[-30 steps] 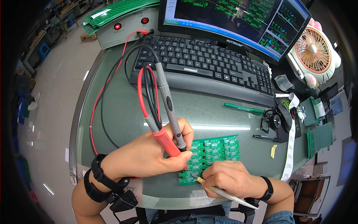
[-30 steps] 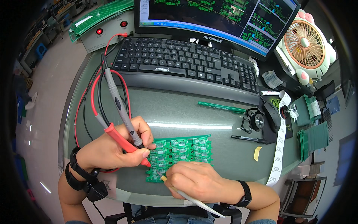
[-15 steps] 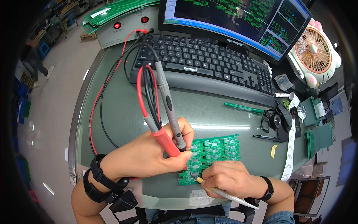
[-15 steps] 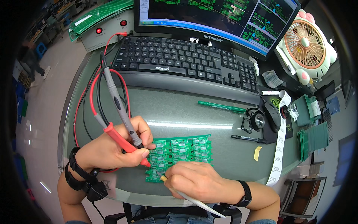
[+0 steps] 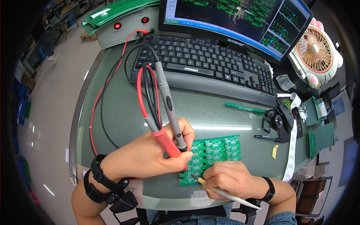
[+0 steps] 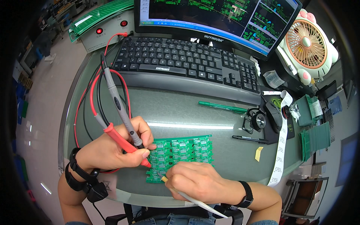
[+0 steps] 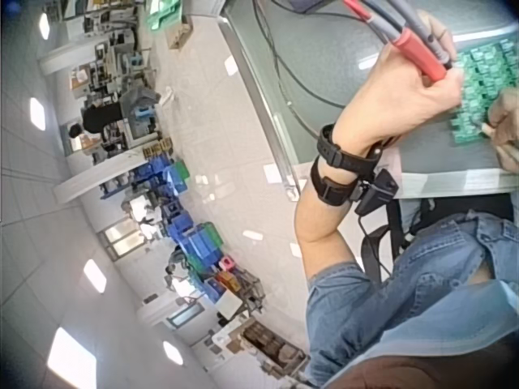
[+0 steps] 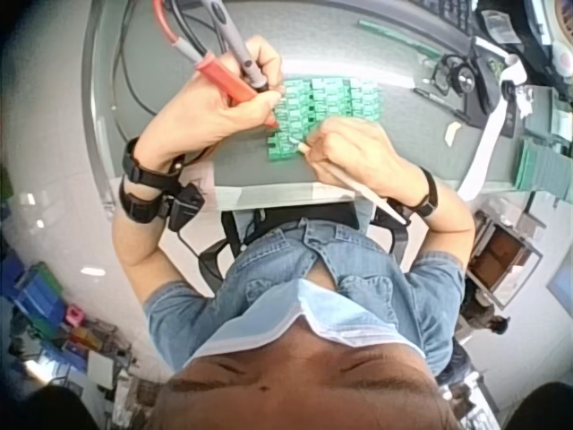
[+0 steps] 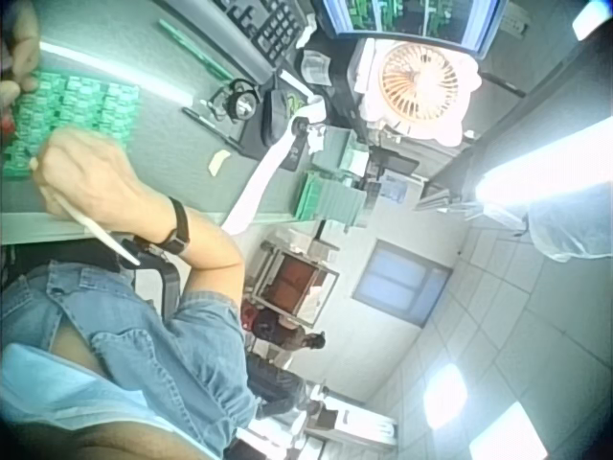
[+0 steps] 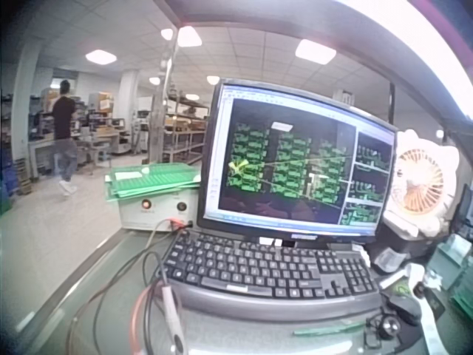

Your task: The user is using a multimeter and a magnifying lens to inspect and mark circuit boards.

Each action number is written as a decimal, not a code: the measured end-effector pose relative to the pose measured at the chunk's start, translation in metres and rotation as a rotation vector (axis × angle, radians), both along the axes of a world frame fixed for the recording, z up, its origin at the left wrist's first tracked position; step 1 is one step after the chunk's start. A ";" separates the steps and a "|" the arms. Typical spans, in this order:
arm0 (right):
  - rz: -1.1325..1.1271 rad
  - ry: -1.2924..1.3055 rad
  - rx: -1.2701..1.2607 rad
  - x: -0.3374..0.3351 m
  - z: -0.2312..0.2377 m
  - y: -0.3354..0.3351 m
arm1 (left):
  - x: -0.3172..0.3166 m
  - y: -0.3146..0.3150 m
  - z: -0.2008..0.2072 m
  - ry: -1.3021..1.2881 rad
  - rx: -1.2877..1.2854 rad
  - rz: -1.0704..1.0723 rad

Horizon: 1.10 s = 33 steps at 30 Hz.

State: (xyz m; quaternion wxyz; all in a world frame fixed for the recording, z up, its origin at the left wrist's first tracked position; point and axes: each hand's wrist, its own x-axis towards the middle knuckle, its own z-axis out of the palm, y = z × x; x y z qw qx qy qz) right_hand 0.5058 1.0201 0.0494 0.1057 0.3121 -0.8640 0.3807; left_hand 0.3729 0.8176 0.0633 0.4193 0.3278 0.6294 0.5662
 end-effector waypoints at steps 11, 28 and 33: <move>-0.003 -0.005 0.011 -0.001 0.000 0.000 | -0.001 0.000 0.000 0.004 -0.001 -0.003; -0.080 -0.155 -0.001 0.009 0.031 0.000 | 0.002 0.000 0.002 0.013 -0.003 0.020; -0.168 -0.279 -0.127 0.023 0.037 -0.018 | 0.001 0.000 0.002 0.040 0.015 0.013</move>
